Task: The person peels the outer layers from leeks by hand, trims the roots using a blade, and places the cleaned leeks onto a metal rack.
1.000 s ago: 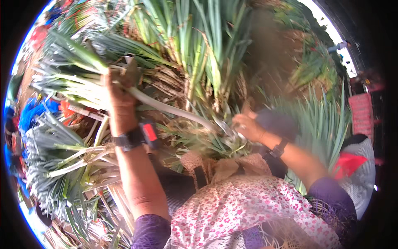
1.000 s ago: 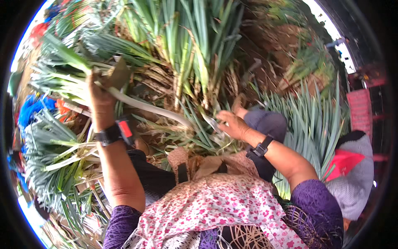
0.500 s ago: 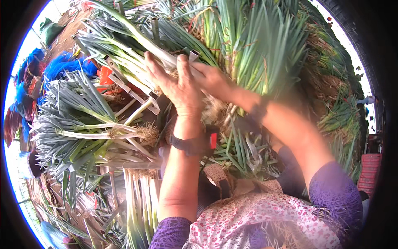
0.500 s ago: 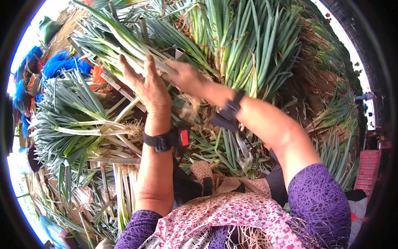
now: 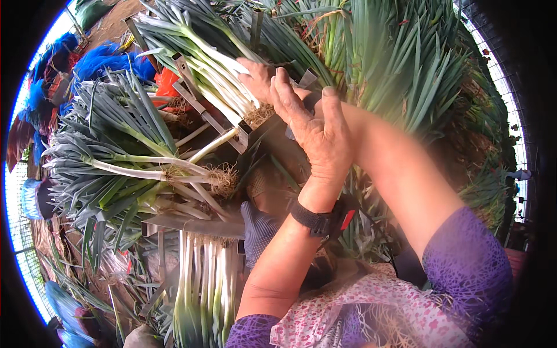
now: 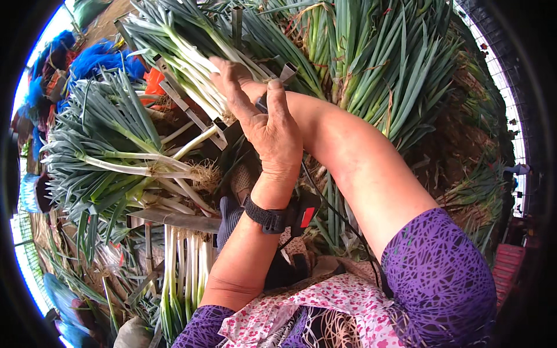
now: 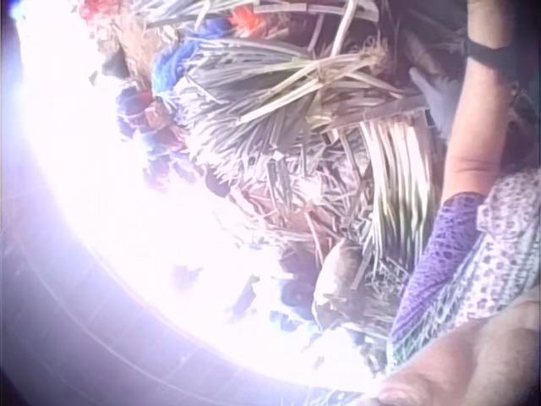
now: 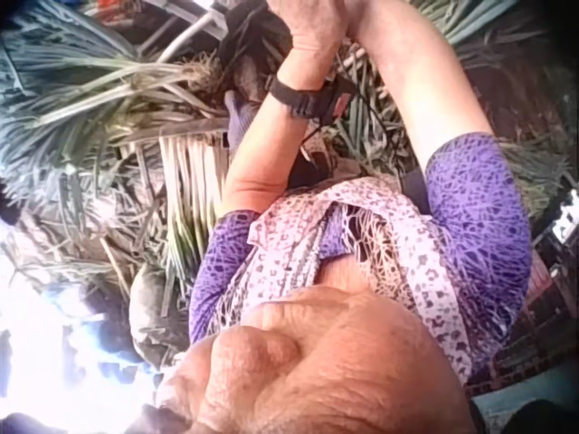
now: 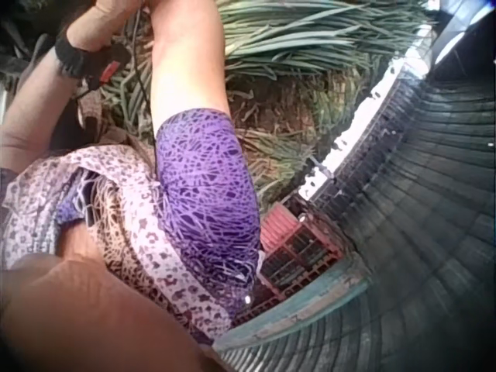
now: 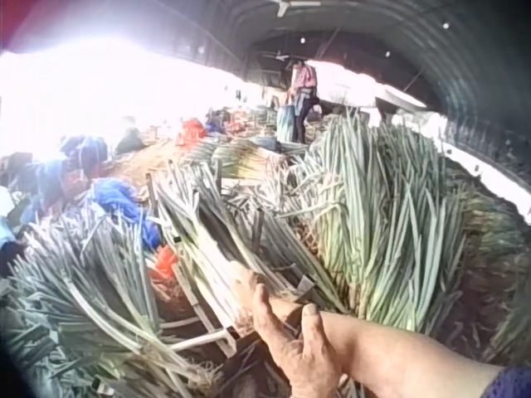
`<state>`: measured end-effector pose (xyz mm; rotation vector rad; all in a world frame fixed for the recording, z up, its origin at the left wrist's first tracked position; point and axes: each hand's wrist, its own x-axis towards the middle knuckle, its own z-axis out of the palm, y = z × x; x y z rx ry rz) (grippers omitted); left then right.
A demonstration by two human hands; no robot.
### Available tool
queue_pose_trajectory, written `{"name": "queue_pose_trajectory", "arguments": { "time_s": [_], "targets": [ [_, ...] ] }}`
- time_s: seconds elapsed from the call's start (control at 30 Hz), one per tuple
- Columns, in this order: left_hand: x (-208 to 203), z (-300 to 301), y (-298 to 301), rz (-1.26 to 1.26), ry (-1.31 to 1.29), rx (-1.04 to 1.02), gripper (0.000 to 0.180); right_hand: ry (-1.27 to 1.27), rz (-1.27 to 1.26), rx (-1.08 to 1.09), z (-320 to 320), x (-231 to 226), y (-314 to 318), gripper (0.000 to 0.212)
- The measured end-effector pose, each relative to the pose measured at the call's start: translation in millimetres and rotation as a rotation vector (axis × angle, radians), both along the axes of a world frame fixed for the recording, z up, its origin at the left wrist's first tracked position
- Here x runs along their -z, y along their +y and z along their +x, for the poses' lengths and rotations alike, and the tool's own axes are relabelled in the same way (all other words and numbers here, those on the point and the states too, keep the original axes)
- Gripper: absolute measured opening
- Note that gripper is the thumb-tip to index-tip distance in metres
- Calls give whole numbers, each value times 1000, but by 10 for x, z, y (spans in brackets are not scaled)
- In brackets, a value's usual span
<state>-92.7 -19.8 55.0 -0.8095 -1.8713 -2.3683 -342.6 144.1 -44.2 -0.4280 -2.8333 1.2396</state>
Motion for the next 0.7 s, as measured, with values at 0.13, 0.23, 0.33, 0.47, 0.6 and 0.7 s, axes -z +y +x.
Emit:
{"name": "queue_pose_trajectory", "arguments": {
  "time_s": [0.13, 0.23, 0.33, 0.47, 0.6, 0.7],
  "targets": [
    [-101, -22, -64, 82, -127, 24, 59, -151, 67, 50, -182, -20, 182, 38],
    [-131, 143, 54, 101, -208, 65, 59, -277, 147, 119, -20, -85, 429, 38],
    [12, 11, -5, 41, -150, 2, 59, -393, 141, 101, 390, 243, -128, 38],
    [-68, -29, -133, 26, -261, 60, 58, -532, 187, 118, 1263, 262, -646, 38],
    [-83, 0, 13, 89, -168, -5, 58, -679, 236, 173, 1162, 149, -612, 38],
    [-127, 22, -19, 79, -273, 148, 57, -765, 270, 218, 1238, 167, -500, 38]
  ]
}}
